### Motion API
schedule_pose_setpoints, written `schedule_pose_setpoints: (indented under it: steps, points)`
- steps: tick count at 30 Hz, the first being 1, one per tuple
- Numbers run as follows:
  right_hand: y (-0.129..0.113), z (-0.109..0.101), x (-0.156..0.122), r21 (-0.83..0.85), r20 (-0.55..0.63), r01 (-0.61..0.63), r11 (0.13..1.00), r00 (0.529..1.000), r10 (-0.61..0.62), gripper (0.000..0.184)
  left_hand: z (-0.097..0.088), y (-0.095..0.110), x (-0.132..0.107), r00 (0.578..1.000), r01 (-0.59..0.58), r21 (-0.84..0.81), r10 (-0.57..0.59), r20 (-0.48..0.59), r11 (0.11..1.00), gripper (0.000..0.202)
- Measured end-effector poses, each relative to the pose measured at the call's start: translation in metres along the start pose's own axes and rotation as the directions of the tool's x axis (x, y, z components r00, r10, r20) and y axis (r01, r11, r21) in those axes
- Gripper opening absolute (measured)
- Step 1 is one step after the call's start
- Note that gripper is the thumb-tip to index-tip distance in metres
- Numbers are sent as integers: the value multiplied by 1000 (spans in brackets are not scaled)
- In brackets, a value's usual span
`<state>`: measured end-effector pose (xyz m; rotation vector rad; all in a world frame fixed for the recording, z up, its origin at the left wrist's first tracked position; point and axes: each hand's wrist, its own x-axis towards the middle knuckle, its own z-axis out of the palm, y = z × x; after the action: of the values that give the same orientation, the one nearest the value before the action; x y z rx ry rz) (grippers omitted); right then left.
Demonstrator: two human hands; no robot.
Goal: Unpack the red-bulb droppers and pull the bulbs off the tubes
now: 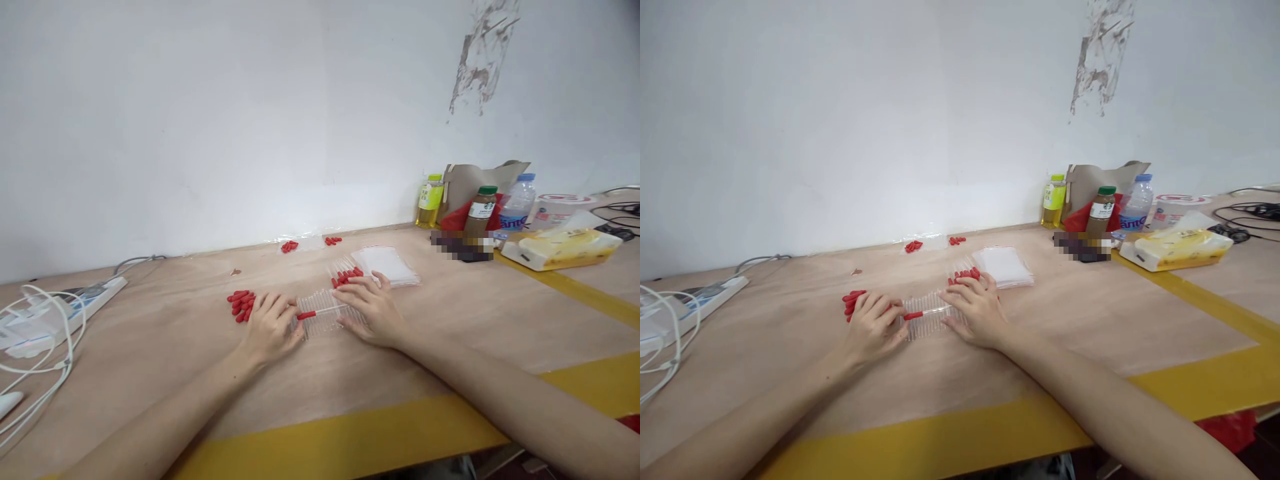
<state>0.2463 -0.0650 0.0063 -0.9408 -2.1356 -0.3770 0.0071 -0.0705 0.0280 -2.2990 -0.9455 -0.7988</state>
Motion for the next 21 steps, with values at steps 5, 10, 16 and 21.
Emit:
schedule_pose_setpoints:
  steps: [5,10,16,21]
  points:
    - [-5,9,-3,49,-6,108,993,994,-108,22,6,12,-9,988,-29,-49,21,-154,998,5]
    - [-9,13,-4,26,-1,146,989,989,-146,22,11,14,-15,994,24,-137,-38,-107,990,24]
    - [-12,13,-4,38,-14,173,984,985,-173,19,14,14,-10,999,-52,-212,48,-26,976,11]
    - [-10,14,-4,-11,-63,283,959,957,-284,16,15,17,-11,996,-79,-171,72,-49,982,10]
